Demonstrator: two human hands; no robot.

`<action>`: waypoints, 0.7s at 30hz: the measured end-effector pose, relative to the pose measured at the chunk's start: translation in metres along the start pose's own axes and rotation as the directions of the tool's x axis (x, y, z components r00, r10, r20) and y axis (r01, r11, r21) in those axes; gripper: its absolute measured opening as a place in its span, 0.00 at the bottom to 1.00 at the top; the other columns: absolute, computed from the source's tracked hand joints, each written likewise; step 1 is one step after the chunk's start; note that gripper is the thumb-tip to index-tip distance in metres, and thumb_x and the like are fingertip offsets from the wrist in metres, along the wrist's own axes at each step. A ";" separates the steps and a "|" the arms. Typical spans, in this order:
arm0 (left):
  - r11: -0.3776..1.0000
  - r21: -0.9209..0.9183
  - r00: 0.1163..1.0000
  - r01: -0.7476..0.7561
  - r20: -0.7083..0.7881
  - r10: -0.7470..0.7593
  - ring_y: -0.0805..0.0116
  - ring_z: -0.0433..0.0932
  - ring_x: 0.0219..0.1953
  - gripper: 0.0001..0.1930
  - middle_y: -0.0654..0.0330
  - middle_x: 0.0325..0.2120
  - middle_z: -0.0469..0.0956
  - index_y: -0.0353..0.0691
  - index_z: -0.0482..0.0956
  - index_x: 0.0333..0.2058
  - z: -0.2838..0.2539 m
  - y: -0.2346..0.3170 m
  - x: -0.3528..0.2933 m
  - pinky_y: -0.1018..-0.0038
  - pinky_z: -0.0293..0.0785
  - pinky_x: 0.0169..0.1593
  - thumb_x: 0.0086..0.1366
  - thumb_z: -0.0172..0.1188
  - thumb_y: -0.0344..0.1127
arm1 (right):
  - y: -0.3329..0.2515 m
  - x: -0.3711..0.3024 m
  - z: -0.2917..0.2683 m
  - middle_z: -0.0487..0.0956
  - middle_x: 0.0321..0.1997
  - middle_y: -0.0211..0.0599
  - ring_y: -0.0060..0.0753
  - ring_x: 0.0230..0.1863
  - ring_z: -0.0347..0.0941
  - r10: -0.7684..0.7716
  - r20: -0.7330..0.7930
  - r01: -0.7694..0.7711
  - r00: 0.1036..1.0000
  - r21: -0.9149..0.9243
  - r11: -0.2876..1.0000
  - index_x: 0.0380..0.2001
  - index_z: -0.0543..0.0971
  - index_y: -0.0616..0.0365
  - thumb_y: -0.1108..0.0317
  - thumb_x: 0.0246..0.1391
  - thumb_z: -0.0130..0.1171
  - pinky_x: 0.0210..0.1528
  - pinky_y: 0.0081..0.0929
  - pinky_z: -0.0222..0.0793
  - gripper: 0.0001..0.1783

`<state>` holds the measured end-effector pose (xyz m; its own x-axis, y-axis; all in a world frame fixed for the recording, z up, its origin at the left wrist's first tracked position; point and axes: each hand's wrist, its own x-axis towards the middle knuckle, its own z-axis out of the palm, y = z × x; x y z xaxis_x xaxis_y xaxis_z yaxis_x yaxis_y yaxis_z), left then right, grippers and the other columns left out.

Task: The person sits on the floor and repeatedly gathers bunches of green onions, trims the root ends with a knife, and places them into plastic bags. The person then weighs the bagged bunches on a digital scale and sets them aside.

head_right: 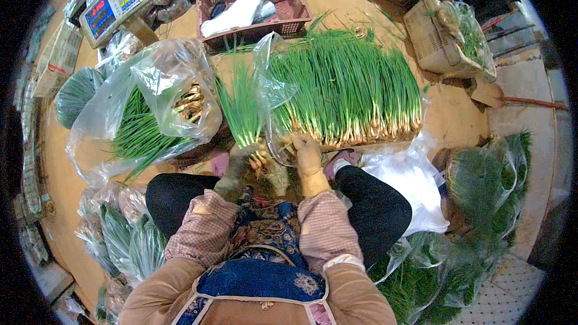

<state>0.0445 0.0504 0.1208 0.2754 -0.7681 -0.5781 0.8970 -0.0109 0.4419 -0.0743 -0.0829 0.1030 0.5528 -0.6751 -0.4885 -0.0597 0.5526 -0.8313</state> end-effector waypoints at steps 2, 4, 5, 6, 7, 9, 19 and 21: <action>0.993 -0.119 1.000 0.023 -0.003 -0.023 0.79 0.63 0.19 0.10 0.60 0.26 0.66 0.31 0.69 0.33 -0.034 -0.010 0.018 0.87 0.56 0.17 0.58 0.53 0.33 | -0.013 0.007 -0.005 0.76 0.26 0.38 0.32 0.26 0.70 0.012 0.100 0.053 0.995 -0.622 0.781 0.25 0.76 0.62 0.57 0.46 0.56 0.31 0.26 0.64 0.16; 0.990 -0.132 0.990 -0.040 -0.142 0.021 0.75 0.66 0.14 0.15 0.55 0.19 0.71 0.27 0.67 0.36 -0.034 -0.013 0.025 0.87 0.57 0.14 0.52 0.56 0.31 | -0.028 0.016 -0.001 0.77 0.27 0.44 0.43 0.29 0.72 0.089 0.170 0.146 0.981 -0.963 0.225 0.26 0.76 0.61 0.51 0.41 0.58 0.35 0.34 0.66 0.21; 0.990 -0.112 0.980 -0.086 -0.186 0.064 0.74 0.66 0.14 0.16 0.53 0.20 0.71 0.27 0.67 0.36 -0.030 -0.015 0.022 0.87 0.58 0.15 0.51 0.56 0.31 | -0.035 0.021 0.005 0.76 0.30 0.49 0.49 0.33 0.72 -0.069 0.164 0.176 0.984 -0.956 0.236 0.28 0.76 0.60 0.46 0.38 0.58 0.37 0.38 0.66 0.25; 0.988 -0.085 0.970 -0.128 -0.217 0.108 0.73 0.67 0.14 0.16 0.52 0.20 0.72 0.27 0.67 0.37 -0.025 -0.014 0.024 0.87 0.59 0.15 0.51 0.57 0.31 | -0.034 0.034 0.008 0.76 0.31 0.49 0.48 0.34 0.72 -0.137 0.156 0.174 0.978 -0.975 0.136 0.29 0.76 0.60 0.48 0.38 0.59 0.38 0.37 0.66 0.25; 0.865 -0.429 0.966 0.259 0.101 -0.239 0.69 0.70 0.16 0.17 0.49 0.23 0.74 0.27 0.68 0.37 -0.045 -0.011 0.038 0.83 0.64 0.17 0.51 0.58 0.31 | -0.029 0.049 0.011 0.76 0.32 0.49 0.48 0.35 0.72 -0.206 0.156 0.167 0.966 -0.985 0.036 0.30 0.76 0.61 0.49 0.38 0.59 0.39 0.36 0.66 0.24; 0.975 -0.219 0.990 -0.041 -0.143 0.009 0.68 0.71 0.17 0.17 0.50 0.23 0.74 0.27 0.70 0.37 -0.028 -0.027 0.038 0.80 0.66 0.17 0.52 0.58 0.33 | -0.018 0.073 0.007 0.75 0.33 0.50 0.47 0.35 0.72 -0.167 0.082 0.058 0.982 -0.988 -0.142 0.32 0.76 0.59 0.54 0.39 0.59 0.41 0.36 0.66 0.20; 0.980 -0.132 0.973 0.149 -0.158 -0.169 0.73 0.71 0.18 0.12 0.55 0.20 0.74 0.30 0.73 0.36 -0.011 -0.038 0.036 0.83 0.66 0.18 0.56 0.54 0.33 | -0.022 -0.011 0.022 0.73 0.23 0.48 0.53 0.27 0.70 -0.244 0.237 0.266 0.941 -0.959 0.095 0.23 0.73 0.59 0.64 0.46 0.49 0.30 0.45 0.64 0.10; 0.984 -0.161 0.980 0.083 -0.166 -0.110 0.73 0.71 0.16 0.10 0.57 0.15 0.73 0.29 0.74 0.34 -0.012 -0.045 0.027 0.82 0.64 0.16 0.57 0.53 0.31 | -0.002 -0.039 0.025 0.74 0.31 0.45 0.43 0.35 0.71 -0.298 0.392 0.415 0.870 -0.910 0.016 0.38 0.73 0.61 0.71 0.43 0.53 0.37 0.35 0.67 0.15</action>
<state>0.0162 0.0381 0.0771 0.2291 -0.6449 -0.7292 0.9606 0.0286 0.2764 -0.0751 -0.0451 0.1300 0.8244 -0.5612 -0.0734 -0.5279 -0.7157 -0.4573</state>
